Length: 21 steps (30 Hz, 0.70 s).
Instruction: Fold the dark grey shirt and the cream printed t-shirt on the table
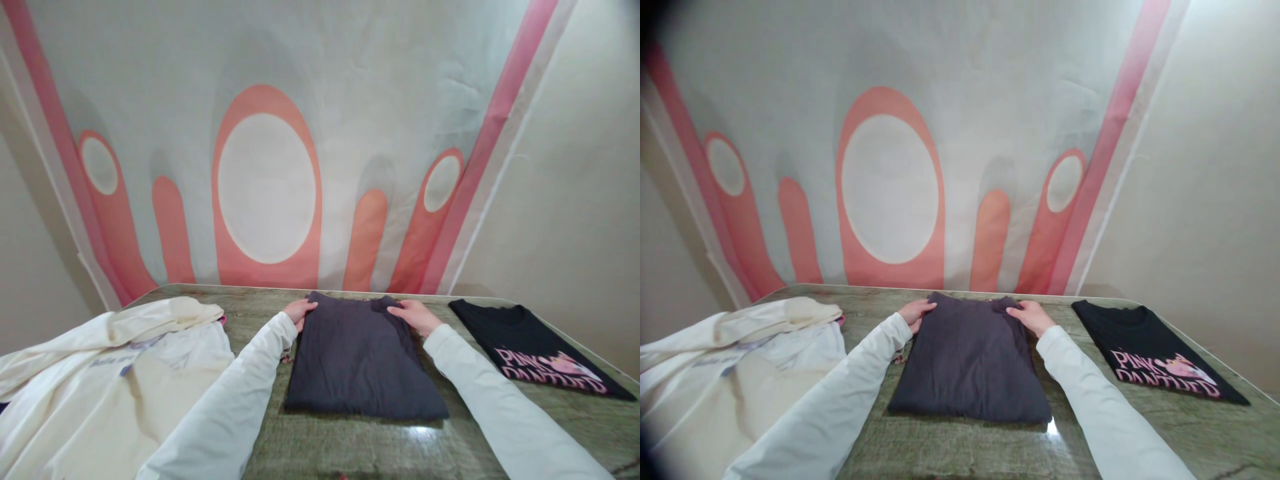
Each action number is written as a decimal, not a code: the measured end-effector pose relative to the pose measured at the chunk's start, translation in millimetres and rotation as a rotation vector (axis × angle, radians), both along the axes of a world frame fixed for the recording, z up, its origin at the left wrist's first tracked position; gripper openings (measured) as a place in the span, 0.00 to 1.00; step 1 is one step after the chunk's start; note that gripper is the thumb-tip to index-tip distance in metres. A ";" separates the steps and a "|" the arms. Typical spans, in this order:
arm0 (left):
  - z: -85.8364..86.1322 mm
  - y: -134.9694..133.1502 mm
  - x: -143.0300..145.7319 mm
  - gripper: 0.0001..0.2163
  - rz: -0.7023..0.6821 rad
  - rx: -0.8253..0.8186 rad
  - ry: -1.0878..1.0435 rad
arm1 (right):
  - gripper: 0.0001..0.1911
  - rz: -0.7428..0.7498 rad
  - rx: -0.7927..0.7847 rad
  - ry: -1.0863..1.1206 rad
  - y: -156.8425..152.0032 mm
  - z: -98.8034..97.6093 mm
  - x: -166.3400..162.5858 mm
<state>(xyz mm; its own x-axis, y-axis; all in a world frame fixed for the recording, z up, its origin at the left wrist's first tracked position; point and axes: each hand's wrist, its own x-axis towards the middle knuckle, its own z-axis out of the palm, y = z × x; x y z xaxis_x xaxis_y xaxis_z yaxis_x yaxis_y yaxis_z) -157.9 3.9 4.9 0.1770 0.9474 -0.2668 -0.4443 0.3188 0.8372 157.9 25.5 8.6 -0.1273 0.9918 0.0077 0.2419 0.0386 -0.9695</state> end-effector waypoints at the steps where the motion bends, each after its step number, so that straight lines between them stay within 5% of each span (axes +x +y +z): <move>1: 0.2 -0.2 1.1 0.11 0.009 0.012 0.003 | 0.11 -0.020 0.015 0.000 1.2 -2.1 -1.6; 9: 10.7 0.9 0.9 0.11 0.042 0.138 -0.050 | 0.19 -0.023 0.188 0.108 10.0 -9.7 -4.8; 13: 7.3 3.3 -0.5 0.13 0.148 0.088 0.016 | 0.20 -0.137 0.325 -0.046 24.4 -28.9 2.6; 21: 4.8 4.4 0.1 0.16 0.245 0.084 0.075 | 0.18 -0.212 0.346 -0.106 31.9 -47.3 7.9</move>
<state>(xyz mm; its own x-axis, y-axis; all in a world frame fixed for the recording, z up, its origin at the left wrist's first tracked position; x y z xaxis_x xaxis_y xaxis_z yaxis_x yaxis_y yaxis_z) -157.7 8.3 9.7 -0.0775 0.9788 -0.1895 -0.4351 0.1378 0.8898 165.8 57.4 -38.8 0.0613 0.9373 0.3431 0.3774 0.2965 -0.8773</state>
